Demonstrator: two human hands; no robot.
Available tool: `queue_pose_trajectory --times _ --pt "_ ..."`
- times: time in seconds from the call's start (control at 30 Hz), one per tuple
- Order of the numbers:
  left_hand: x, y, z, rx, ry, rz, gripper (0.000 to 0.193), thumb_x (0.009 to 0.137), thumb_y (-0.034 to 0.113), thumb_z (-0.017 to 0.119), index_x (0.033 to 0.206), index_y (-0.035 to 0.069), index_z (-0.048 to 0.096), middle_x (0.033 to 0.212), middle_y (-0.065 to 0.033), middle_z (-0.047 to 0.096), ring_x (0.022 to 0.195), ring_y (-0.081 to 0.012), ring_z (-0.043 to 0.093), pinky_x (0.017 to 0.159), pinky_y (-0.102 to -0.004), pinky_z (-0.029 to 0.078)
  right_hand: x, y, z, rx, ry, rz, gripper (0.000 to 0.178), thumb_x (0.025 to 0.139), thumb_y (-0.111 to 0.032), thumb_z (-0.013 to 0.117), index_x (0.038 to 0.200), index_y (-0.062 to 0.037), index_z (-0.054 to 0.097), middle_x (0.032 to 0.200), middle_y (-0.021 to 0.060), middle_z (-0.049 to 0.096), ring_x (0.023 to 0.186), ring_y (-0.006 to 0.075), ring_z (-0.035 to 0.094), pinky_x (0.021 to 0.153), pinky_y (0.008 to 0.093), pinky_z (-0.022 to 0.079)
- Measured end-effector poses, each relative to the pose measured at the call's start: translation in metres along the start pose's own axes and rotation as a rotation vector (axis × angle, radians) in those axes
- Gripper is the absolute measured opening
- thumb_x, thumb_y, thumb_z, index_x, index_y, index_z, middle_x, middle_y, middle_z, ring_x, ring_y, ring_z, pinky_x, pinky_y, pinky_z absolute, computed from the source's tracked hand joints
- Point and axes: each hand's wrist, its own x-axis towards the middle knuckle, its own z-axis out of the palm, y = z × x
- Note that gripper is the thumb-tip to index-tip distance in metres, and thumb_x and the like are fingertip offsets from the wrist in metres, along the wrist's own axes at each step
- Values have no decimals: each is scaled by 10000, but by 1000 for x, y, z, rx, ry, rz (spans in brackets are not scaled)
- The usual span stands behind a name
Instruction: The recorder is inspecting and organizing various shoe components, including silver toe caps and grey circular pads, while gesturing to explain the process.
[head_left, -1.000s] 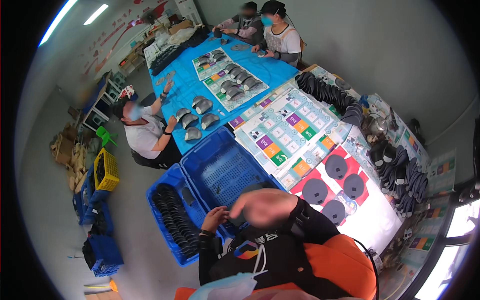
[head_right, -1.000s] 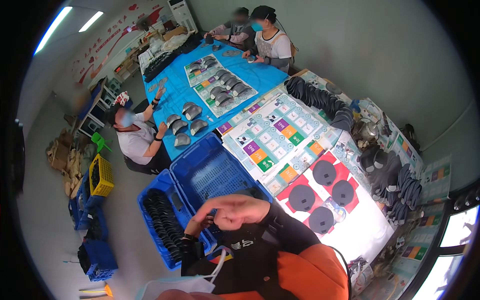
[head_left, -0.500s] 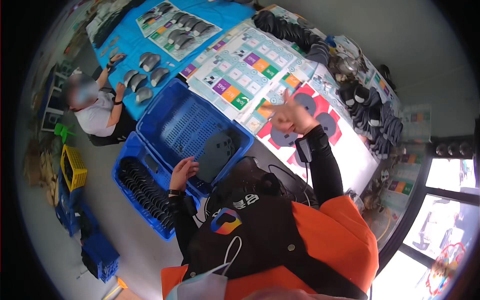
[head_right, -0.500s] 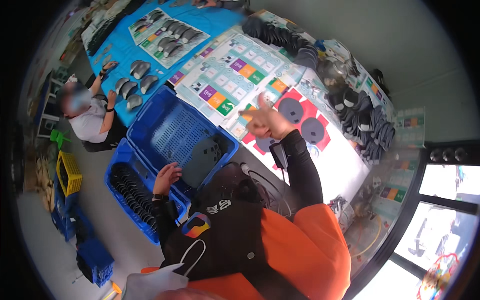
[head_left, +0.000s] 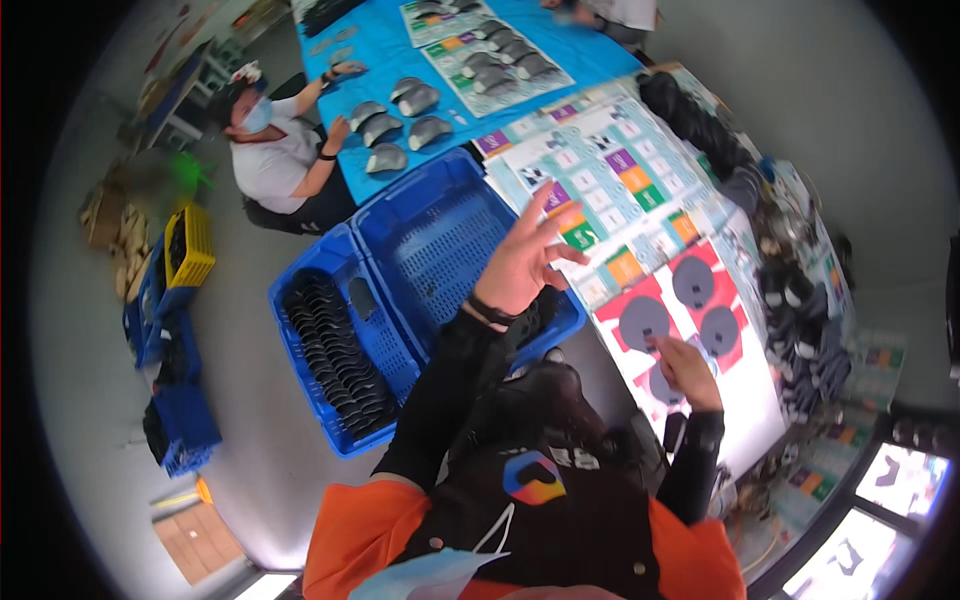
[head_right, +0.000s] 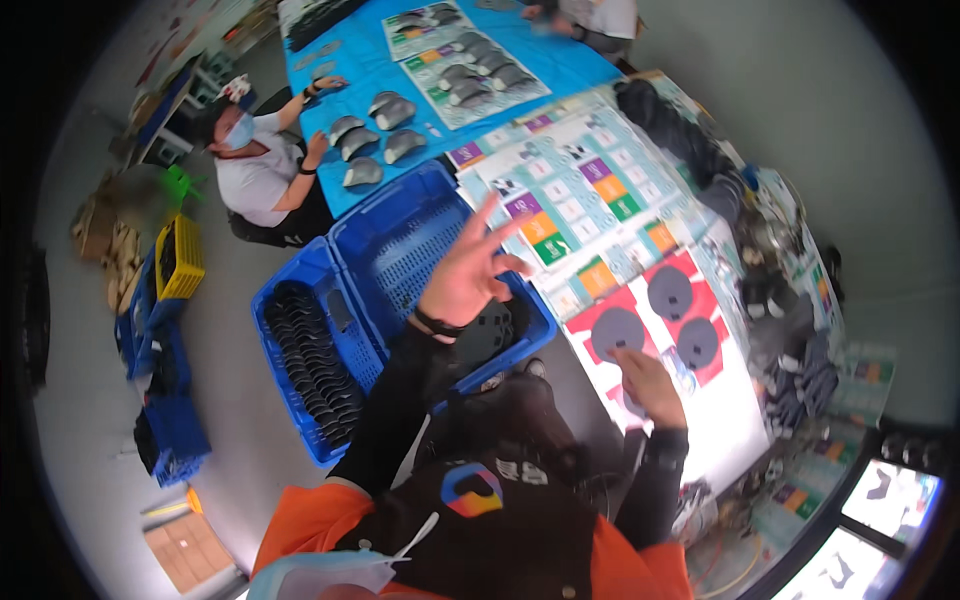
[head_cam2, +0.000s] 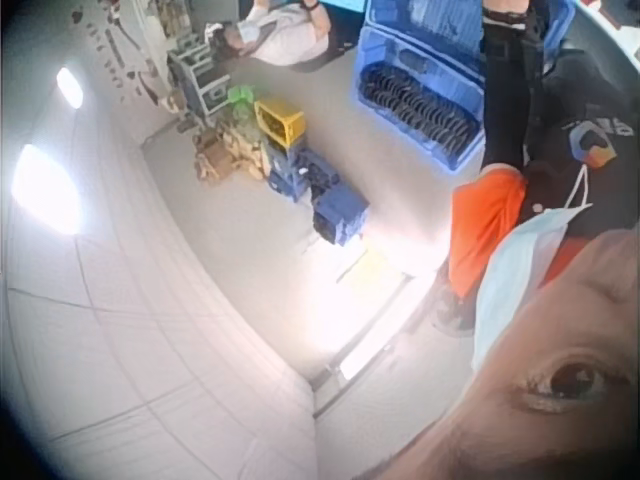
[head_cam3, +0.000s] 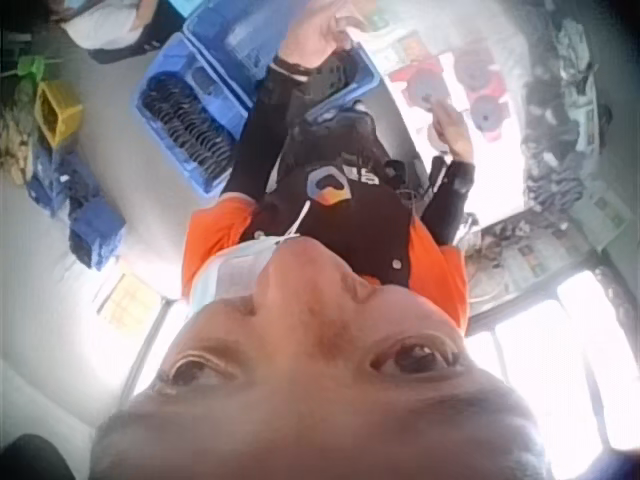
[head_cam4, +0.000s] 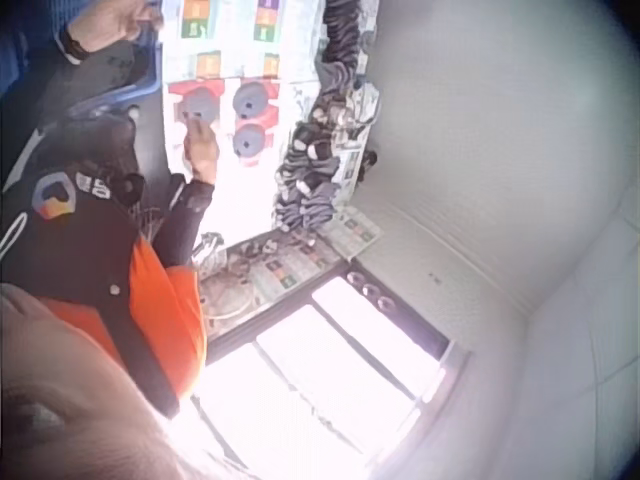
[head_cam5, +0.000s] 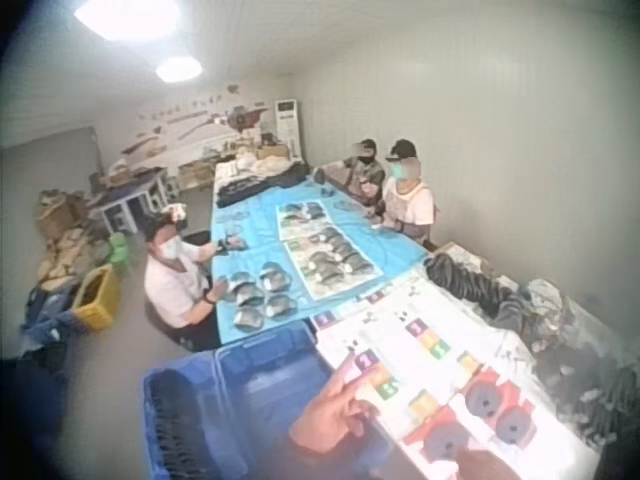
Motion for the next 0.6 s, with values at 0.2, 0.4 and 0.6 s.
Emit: queue_pose_trajectory --times 0.2,0.4,0.6 --pt "-34 145 68 730 243 272 465 1035 158 552 1422 -58 413 966 -176 683 748 -165 690 523 -252 501 -6 20 16 71 17 57 329 1017 -263 568 1216 -38 703 652 -62 479 503 18 373 453 233 285" --pt "7 148 21 908 128 132 627 1044 231 567 1559 3 292 803 -89 742 608 -97 633 566 -250 484 18 18 29 89 8 -156 212 881 10 508 1069 14 606 908 76 632 830 151 622 684 265 478" --pt "-65 31 -41 1109 -210 -361 472 1053 262 555 1449 9 504 908 -55 741 624 -92 598 619 -244 503 32 28 44 243 -102 -301 211 877 19 512 1050 40 632 978 127 700 886 193 694 757 303 539"
